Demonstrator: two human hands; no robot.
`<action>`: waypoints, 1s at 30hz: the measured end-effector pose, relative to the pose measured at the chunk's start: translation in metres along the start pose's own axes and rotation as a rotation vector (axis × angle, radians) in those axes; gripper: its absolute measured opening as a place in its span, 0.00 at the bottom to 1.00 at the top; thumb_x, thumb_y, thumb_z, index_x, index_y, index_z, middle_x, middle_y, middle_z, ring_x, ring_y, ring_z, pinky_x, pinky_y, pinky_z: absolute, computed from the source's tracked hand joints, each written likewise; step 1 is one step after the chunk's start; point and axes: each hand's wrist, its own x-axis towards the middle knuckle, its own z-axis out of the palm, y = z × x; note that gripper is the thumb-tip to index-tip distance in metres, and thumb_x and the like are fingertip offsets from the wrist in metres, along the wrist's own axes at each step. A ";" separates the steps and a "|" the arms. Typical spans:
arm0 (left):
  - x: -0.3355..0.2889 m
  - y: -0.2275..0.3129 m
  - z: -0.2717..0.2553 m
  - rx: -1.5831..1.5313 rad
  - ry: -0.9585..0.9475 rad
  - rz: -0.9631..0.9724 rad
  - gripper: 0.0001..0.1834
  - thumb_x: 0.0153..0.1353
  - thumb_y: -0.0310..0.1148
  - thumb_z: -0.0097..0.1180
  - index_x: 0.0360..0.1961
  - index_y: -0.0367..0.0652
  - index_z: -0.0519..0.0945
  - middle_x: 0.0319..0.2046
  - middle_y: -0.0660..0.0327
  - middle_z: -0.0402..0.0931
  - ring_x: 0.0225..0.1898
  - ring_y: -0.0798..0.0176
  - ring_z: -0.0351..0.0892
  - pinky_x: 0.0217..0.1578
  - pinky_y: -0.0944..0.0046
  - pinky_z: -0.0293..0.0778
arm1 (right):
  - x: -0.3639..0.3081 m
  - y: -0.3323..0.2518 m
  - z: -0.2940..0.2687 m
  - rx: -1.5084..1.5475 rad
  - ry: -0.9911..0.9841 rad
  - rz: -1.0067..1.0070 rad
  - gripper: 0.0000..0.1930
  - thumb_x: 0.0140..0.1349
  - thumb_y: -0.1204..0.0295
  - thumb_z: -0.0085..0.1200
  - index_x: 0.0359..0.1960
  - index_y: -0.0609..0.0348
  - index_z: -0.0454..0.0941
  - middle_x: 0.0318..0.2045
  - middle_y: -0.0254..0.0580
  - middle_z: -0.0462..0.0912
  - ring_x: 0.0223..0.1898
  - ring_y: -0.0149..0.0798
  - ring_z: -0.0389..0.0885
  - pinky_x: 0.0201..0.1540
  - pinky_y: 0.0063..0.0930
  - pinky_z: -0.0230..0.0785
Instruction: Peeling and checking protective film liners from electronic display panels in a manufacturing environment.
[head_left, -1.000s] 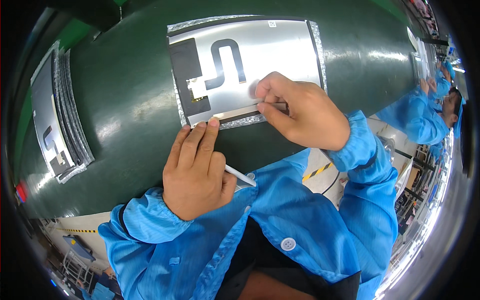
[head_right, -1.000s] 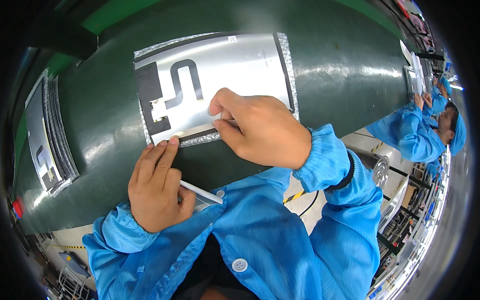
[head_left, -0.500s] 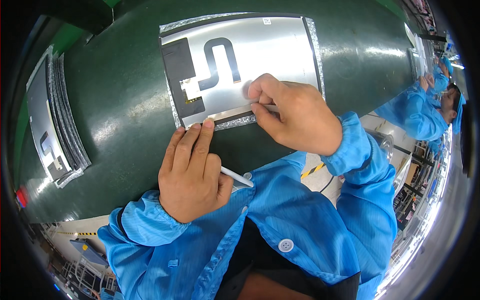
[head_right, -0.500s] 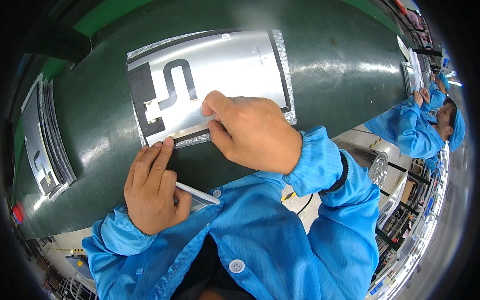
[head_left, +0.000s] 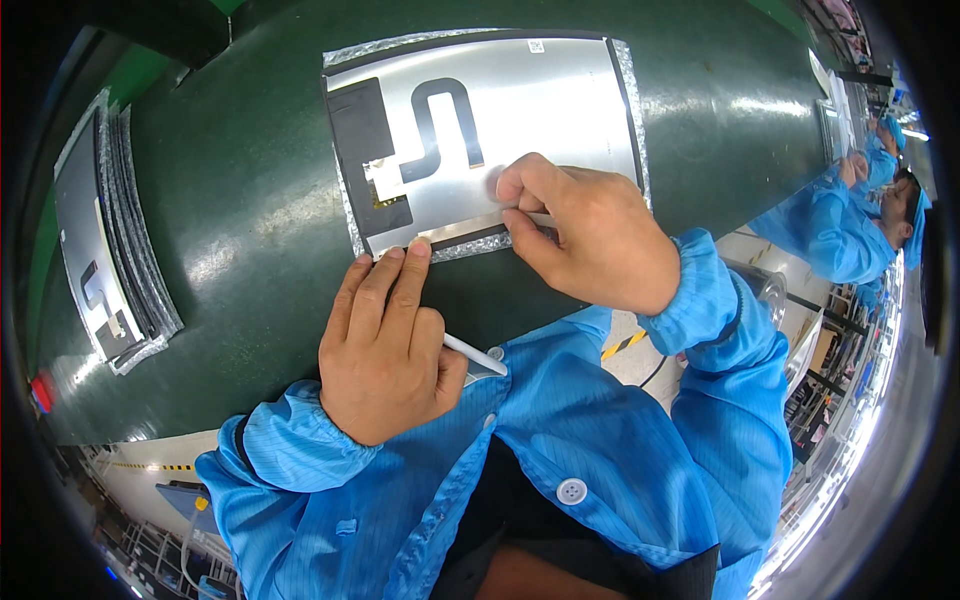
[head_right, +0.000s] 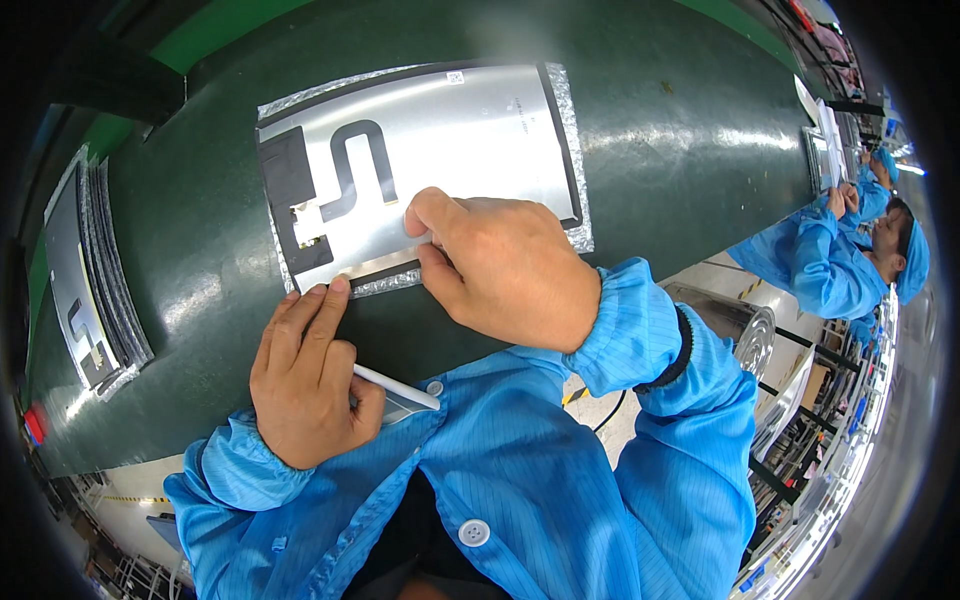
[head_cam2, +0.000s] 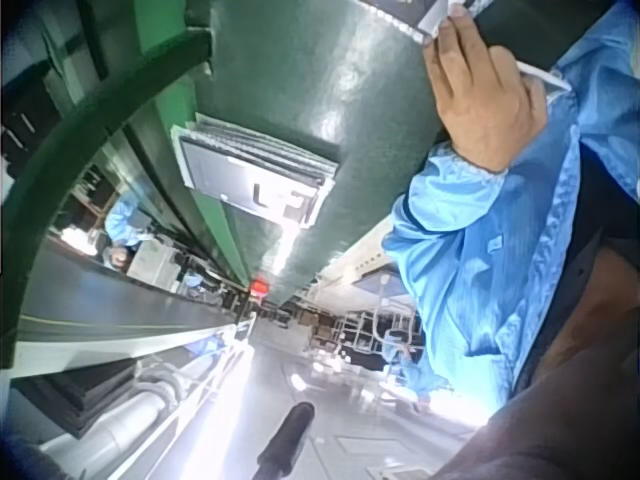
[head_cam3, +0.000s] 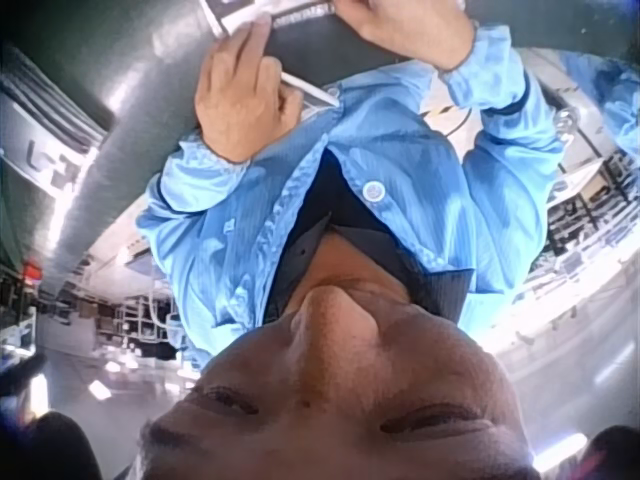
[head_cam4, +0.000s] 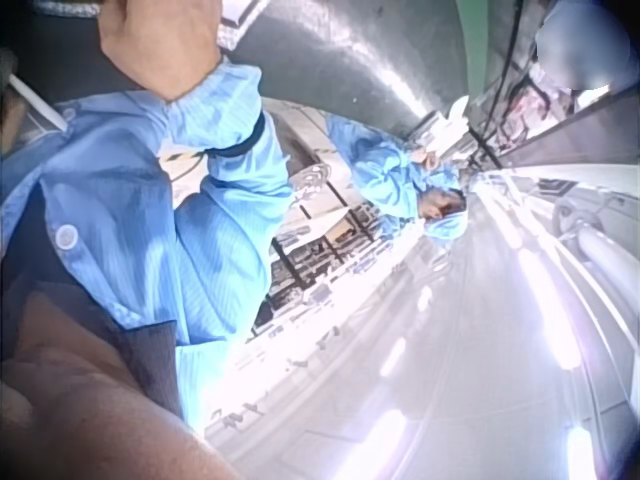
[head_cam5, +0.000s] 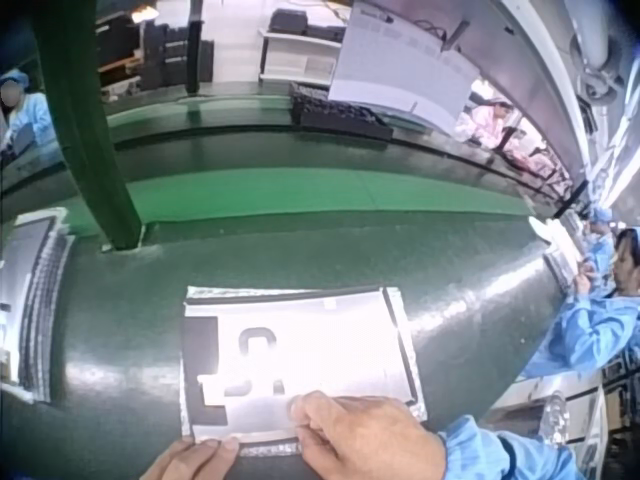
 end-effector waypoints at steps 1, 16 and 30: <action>0.000 0.000 0.000 -0.001 -0.001 0.000 0.09 0.41 0.31 0.54 0.19 0.38 0.69 0.52 0.40 0.76 0.51 0.44 0.77 0.55 0.43 0.74 | 0.000 0.000 0.000 -0.006 -0.001 -0.004 0.09 0.57 0.76 0.56 0.39 0.60 0.72 0.22 0.46 0.81 0.25 0.49 0.82 0.28 0.41 0.73; -0.001 0.001 0.000 -0.056 -0.001 -0.024 0.09 0.35 0.26 0.53 0.21 0.35 0.71 0.54 0.40 0.75 0.54 0.41 0.75 0.56 0.40 0.72 | -0.003 -0.002 -0.008 0.020 0.007 0.059 0.09 0.59 0.72 0.56 0.38 0.61 0.73 0.21 0.49 0.82 0.24 0.51 0.83 0.27 0.40 0.73; 0.000 0.002 0.000 -0.010 0.002 -0.008 0.08 0.40 0.30 0.54 0.19 0.37 0.70 0.52 0.39 0.76 0.52 0.43 0.76 0.55 0.43 0.73 | -0.016 0.012 -0.012 0.060 0.045 0.122 0.07 0.61 0.76 0.54 0.40 0.59 0.74 0.23 0.48 0.81 0.26 0.51 0.82 0.30 0.40 0.73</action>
